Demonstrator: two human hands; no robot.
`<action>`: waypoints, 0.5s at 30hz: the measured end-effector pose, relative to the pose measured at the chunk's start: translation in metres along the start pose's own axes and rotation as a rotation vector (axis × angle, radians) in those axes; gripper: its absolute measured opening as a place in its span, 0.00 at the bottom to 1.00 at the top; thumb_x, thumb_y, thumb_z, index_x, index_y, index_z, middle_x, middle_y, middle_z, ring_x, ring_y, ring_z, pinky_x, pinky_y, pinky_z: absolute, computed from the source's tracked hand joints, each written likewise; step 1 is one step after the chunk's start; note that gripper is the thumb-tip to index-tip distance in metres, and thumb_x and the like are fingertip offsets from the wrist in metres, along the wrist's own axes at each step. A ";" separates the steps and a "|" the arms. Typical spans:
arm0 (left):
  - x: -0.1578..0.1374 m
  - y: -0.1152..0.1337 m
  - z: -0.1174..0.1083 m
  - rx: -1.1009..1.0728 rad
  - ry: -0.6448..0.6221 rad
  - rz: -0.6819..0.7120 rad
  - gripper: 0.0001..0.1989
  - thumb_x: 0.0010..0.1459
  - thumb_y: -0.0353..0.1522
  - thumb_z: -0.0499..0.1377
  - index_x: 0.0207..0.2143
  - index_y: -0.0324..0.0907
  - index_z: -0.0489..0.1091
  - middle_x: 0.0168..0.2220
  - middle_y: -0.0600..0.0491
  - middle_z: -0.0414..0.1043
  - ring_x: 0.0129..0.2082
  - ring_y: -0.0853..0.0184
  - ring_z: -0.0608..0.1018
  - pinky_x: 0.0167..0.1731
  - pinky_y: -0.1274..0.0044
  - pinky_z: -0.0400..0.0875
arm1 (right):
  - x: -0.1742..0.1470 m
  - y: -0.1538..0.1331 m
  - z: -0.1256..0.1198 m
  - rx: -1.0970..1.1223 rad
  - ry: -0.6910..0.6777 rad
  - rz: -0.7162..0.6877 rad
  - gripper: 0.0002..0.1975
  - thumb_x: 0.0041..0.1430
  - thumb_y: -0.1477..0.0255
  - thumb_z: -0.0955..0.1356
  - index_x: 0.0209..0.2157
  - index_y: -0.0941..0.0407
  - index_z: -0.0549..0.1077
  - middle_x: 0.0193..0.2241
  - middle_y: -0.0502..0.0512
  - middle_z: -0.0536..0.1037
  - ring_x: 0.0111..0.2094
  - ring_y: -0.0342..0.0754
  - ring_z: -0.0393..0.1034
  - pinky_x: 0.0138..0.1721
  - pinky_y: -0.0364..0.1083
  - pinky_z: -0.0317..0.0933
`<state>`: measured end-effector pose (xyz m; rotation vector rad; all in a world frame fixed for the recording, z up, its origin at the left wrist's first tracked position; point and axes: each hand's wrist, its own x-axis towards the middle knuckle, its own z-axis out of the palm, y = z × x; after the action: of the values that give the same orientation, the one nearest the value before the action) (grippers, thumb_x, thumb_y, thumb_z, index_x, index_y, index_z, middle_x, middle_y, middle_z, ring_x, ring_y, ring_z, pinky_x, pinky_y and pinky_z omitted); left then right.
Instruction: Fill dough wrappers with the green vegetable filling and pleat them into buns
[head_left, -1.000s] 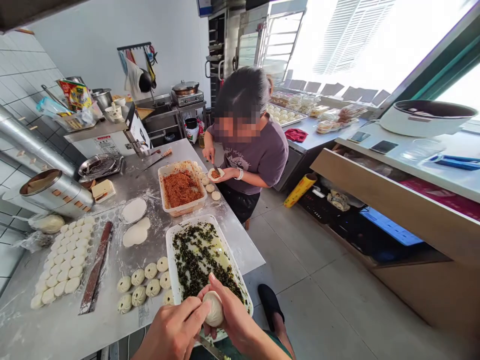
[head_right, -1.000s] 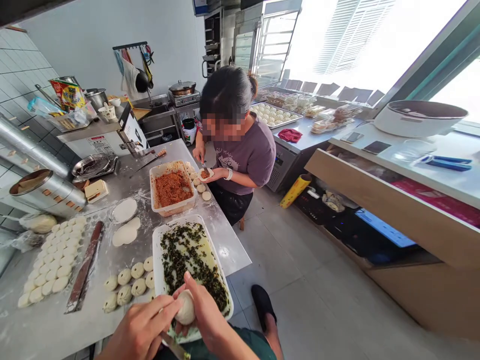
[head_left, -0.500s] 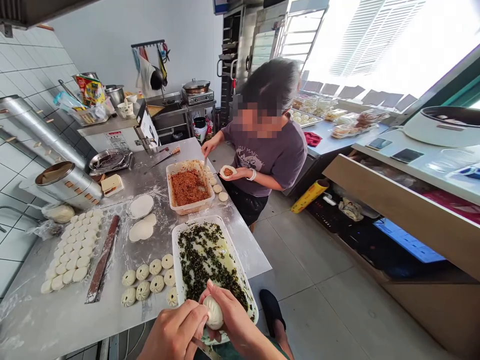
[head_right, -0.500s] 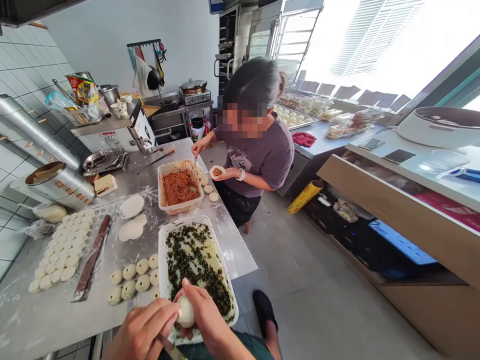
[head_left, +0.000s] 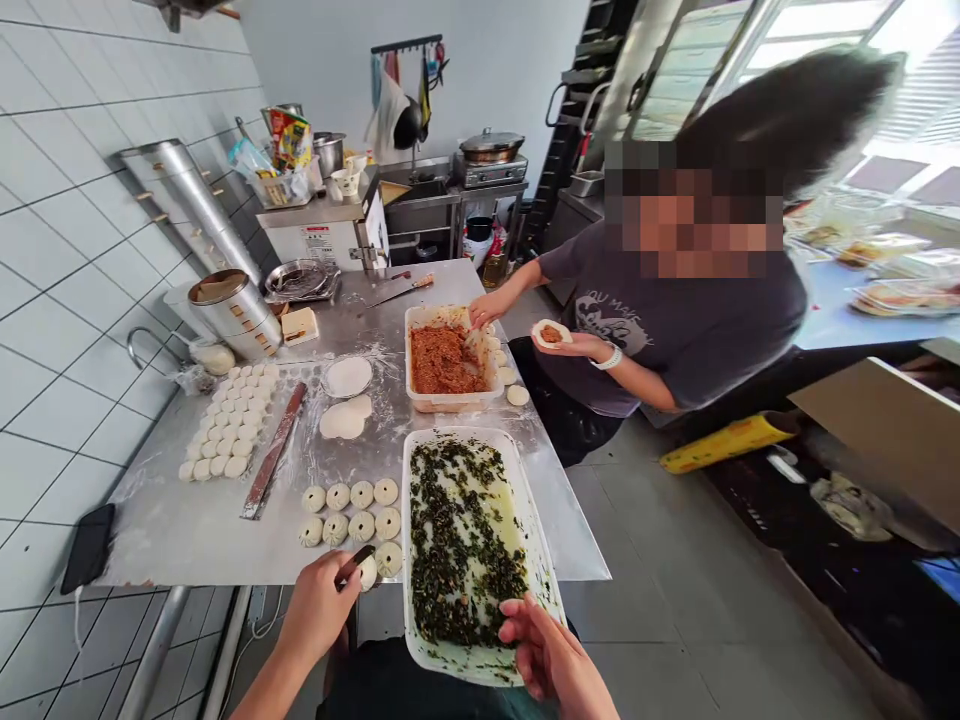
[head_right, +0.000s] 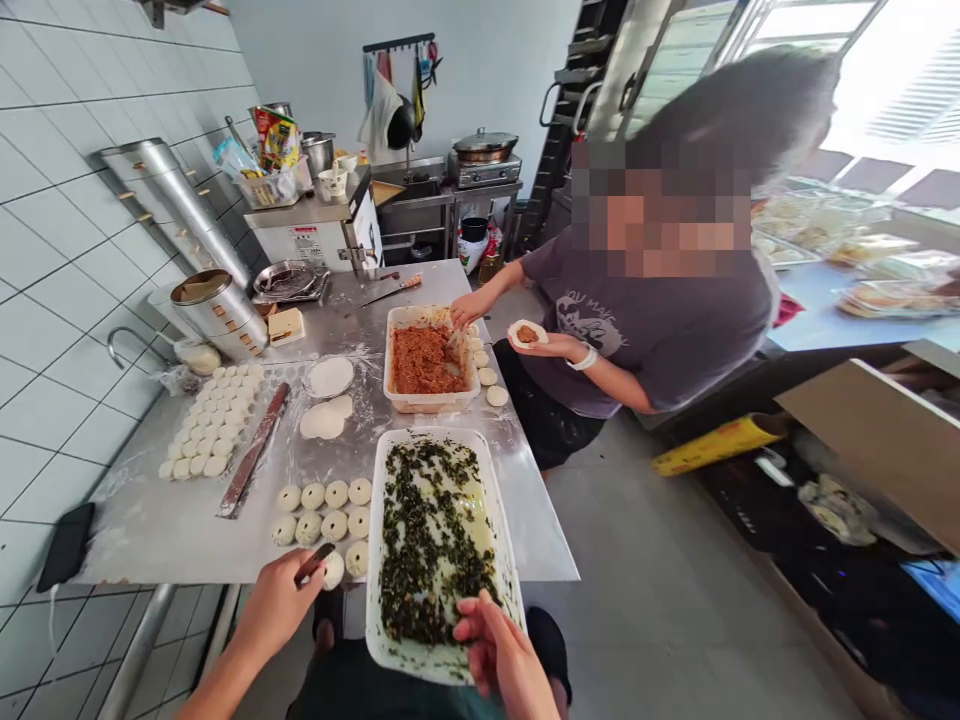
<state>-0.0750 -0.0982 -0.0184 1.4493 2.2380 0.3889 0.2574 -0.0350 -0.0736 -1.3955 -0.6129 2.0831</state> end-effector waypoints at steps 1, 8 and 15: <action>0.003 -0.007 0.004 -0.012 0.004 -0.019 0.12 0.66 0.37 0.53 0.34 0.46 0.75 0.34 0.53 0.79 0.36 0.65 0.81 0.39 0.77 0.70 | 0.000 -0.001 0.000 0.007 0.008 0.018 0.31 0.55 0.41 0.71 0.38 0.57 0.81 0.28 0.52 0.79 0.20 0.39 0.59 0.19 0.41 0.50; 0.018 -0.040 0.024 -0.046 0.052 -0.063 0.11 0.65 0.36 0.54 0.32 0.45 0.73 0.31 0.53 0.79 0.34 0.65 0.80 0.38 0.76 0.68 | 0.000 -0.008 0.008 0.022 0.030 0.068 0.33 0.48 0.40 0.74 0.37 0.57 0.81 0.27 0.52 0.79 0.21 0.40 0.58 0.19 0.41 0.49; 0.024 -0.073 0.041 -0.075 0.076 -0.023 0.17 0.69 0.40 0.51 0.46 0.46 0.78 0.45 0.47 0.81 0.45 0.60 0.82 0.46 0.71 0.75 | -0.002 -0.007 0.014 0.026 0.025 0.103 0.31 0.47 0.43 0.76 0.38 0.57 0.82 0.28 0.52 0.79 0.23 0.41 0.58 0.20 0.42 0.52</action>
<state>-0.1204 -0.1067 -0.0926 1.3906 2.2715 0.5226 0.2464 -0.0318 -0.0627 -1.4645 -0.5117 2.1419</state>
